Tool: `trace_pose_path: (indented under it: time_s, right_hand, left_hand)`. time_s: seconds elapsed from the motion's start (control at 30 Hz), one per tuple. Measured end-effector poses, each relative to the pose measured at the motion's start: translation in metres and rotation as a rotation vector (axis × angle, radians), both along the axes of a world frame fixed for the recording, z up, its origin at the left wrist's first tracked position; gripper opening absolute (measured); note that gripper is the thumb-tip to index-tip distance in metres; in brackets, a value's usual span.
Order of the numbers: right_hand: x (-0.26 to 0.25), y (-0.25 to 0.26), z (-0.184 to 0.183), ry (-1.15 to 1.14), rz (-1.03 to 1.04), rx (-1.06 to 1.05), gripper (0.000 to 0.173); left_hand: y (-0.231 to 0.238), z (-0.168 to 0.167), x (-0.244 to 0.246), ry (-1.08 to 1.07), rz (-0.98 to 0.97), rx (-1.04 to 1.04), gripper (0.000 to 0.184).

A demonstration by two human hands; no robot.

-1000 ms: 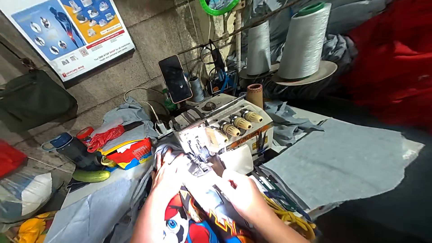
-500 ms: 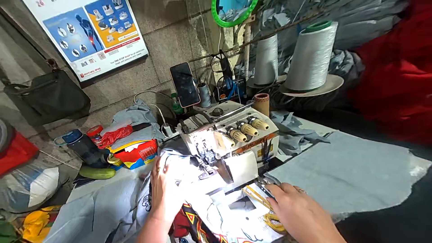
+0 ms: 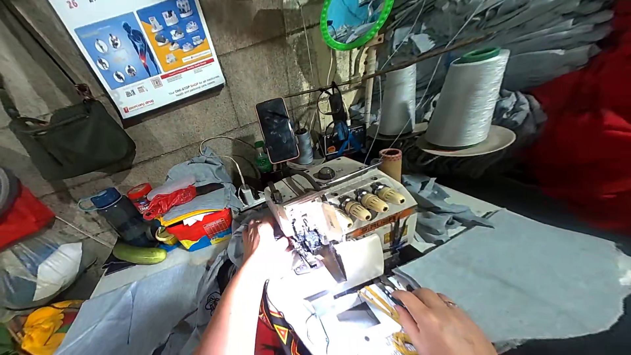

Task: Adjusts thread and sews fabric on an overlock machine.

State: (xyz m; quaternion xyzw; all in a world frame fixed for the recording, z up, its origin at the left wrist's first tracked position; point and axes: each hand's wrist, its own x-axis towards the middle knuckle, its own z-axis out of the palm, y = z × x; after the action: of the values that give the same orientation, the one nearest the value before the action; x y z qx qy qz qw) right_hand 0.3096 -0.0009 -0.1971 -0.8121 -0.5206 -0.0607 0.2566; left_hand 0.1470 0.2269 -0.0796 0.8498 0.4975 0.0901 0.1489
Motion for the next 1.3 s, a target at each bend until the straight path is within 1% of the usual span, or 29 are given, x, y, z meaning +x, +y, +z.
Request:
trace_pose_path:
  time_s: [0.07, 0.2, 0.27, 0.43, 0.5, 0.57, 0.63, 0.67, 0.73, 0.83, 0.87, 0.93, 0.97, 1.0, 1.03, 1.07, 1.13, 1.17, 1.23, 1.3]
  right_hand:
    - [0.0, -0.001, -0.004, -0.002, 0.007, 0.031, 0.019]
    - [-0.003, -0.001, -0.006, -0.019, -0.001, 0.057, 0.02]
    - [-0.003, -0.001, -0.003, -0.007, 0.009, 0.044, 0.021]
    - [-0.004, -0.003, 0.001, 0.008, 0.007, 0.012, 0.023]
    - [-0.005, -0.003, 0.005, 0.025, 0.009, -0.011, 0.024]
    - [-0.004, -0.003, 0.005, 0.038, 0.013, -0.019, 0.025]
    - [-0.003, -0.004, 0.004, 0.036, 0.019, -0.022, 0.025]
    - [-0.002, -0.004, 0.005, 0.033, 0.022, -0.023, 0.025]
    - [-0.002, -0.004, 0.004, 0.023, 0.028, -0.02, 0.025]
    - [-0.002, -0.003, 0.003, 0.012, 0.026, -0.026, 0.026]
    - [-0.002, -0.002, 0.003, 0.013, 0.02, -0.036, 0.026]
    - [-0.002, -0.001, 0.004, 0.019, 0.012, -0.051, 0.027]
    - [-0.002, -0.001, 0.004, 0.02, 0.007, -0.057, 0.027]
    - [-0.002, -0.001, 0.004, 0.021, 0.004, -0.062, 0.027]
    - [-0.003, -0.001, 0.004, 0.018, 0.0, -0.063, 0.027]
    - [-0.003, -0.001, 0.003, 0.011, -0.002, -0.059, 0.027]
    - [-0.003, -0.001, 0.003, -0.004, -0.006, -0.056, 0.027]
    - [-0.003, -0.001, 0.003, -0.009, -0.004, -0.055, 0.026]
    - [-0.003, -0.001, 0.003, -0.008, 0.004, -0.065, 0.027]
    - [-0.002, -0.001, 0.003, -0.001, 0.012, -0.069, 0.028]
  left_hand:
    - [0.001, 0.002, 0.002, 0.049, -0.006, 0.017, 0.047]
    - [0.002, 0.006, 0.003, 0.083, -0.022, 0.021, 0.049]
    - [0.001, 0.01, 0.002, 0.094, -0.045, 0.041, 0.044]
    - [0.006, 0.019, 0.003, 0.181, -0.078, 0.046, 0.038]
    - [0.019, 0.012, -0.001, 0.165, -0.072, 0.085, 0.032]
    - [0.031, 0.003, -0.006, 0.155, -0.039, 0.094, 0.035]
    - [0.035, -0.001, -0.015, 0.126, -0.039, 0.087, 0.043]
    - [0.034, -0.001, -0.021, 0.102, -0.06, 0.066, 0.045]
    - [0.026, 0.001, -0.038, 0.066, -0.128, 0.039, 0.042]
    - [0.01, 0.015, -0.051, 0.249, -0.185, 0.031, 0.039]
    - [0.005, 0.02, -0.049, 0.319, -0.206, 0.059, 0.037]
    - [0.001, 0.026, -0.044, 0.39, -0.299, 0.178, 0.03]
    - [0.003, 0.026, -0.041, 0.386, -0.366, 0.234, 0.029]
    - [0.005, 0.025, -0.038, 0.335, -0.424, 0.256, 0.026]
    - [0.006, 0.025, -0.036, 0.264, -0.463, 0.229, 0.024]
    - [0.006, 0.027, -0.032, 0.2, -0.463, 0.147, 0.023]
    - [0.004, 0.03, -0.03, 0.095, -0.417, 0.007, 0.021]
    - [0.005, 0.03, -0.031, 0.091, -0.407, -0.023, 0.021]
    - [0.008, 0.027, -0.032, 0.148, -0.415, -0.051, 0.021]
    - [0.011, 0.022, -0.034, 0.186, -0.443, -0.053, 0.028]
